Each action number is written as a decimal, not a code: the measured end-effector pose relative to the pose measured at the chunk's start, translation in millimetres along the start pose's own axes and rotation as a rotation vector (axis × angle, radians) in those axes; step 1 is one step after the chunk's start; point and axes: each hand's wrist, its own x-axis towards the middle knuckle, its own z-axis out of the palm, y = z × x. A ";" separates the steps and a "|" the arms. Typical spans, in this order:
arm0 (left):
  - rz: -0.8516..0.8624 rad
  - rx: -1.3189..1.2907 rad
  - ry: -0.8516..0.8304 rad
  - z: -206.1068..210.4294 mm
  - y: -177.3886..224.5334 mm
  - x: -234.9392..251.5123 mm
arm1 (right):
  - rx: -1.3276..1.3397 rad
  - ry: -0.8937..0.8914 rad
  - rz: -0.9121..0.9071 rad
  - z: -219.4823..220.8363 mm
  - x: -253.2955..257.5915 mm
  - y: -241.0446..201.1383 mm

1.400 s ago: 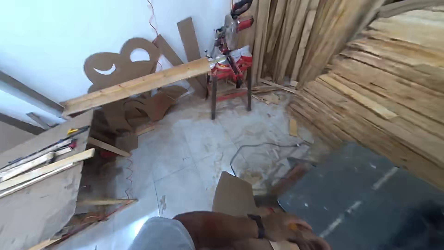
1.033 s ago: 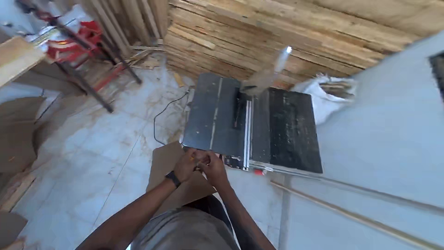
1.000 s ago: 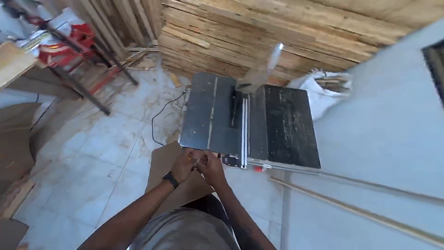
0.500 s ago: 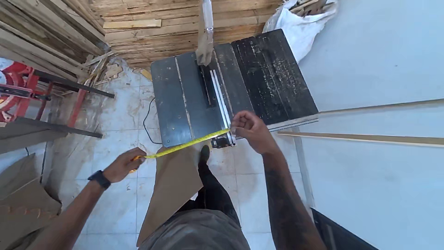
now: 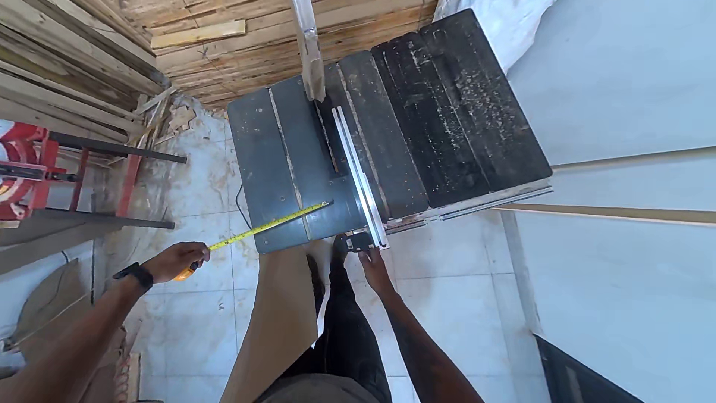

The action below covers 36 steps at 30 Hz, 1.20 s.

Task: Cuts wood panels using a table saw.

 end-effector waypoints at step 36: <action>-0.032 -0.065 0.100 -24.1 71.6 116.2 | -0.048 0.604 0.200 -76.6 23.5 -60.2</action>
